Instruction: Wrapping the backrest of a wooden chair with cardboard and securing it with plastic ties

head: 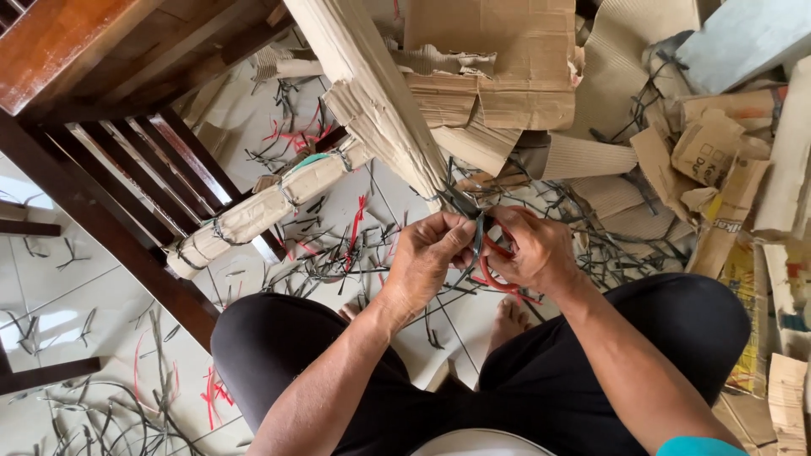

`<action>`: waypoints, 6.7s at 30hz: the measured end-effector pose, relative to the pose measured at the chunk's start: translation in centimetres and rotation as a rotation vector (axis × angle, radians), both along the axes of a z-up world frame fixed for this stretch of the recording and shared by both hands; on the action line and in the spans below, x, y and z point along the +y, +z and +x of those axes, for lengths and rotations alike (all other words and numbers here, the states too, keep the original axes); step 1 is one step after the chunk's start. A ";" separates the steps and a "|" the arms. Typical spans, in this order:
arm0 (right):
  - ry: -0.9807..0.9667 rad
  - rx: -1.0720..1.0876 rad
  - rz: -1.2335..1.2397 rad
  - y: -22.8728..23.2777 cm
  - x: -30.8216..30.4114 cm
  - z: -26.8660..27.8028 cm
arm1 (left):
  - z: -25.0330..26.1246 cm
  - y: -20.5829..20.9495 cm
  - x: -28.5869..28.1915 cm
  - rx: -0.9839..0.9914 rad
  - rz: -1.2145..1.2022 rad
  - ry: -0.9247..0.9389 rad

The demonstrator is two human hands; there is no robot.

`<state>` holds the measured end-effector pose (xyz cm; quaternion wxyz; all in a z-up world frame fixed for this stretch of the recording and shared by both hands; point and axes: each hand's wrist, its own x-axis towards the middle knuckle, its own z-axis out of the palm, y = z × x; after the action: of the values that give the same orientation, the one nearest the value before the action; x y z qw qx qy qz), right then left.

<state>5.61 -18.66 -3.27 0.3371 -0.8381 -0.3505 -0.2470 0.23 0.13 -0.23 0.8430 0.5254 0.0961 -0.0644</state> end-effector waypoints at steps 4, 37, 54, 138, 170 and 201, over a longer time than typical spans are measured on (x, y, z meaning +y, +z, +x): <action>0.000 0.019 0.021 -0.3 0.2 -0.1 | 0.0 -0.1 0.1 -0.004 -0.007 -0.007; 0.007 1.091 -0.936 -23.1 0.1 -0.9 | 0.7 5.6 9.0 -0.214 0.174 0.420; 0.500 1.153 -1.014 -5.8 9.6 -2.7 | 0.7 3.2 11.2 -0.176 0.130 0.415; 0.277 0.880 0.257 7.8 7.2 3.9 | 3.6 2.9 6.1 -0.152 0.230 0.274; 0.210 0.889 0.335 7.7 7.5 4.2 | 1.0 8.6 11.3 -0.350 0.655 0.440; -0.029 0.299 -0.082 2.1 10.2 5.0 | -7.7 -3.1 32.1 0.116 1.286 0.801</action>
<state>10.63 -8.50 -1.20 0.3476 -0.8835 -0.2940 -0.1098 -7.42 32.23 -3.35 0.3231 0.8341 0.3421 0.2878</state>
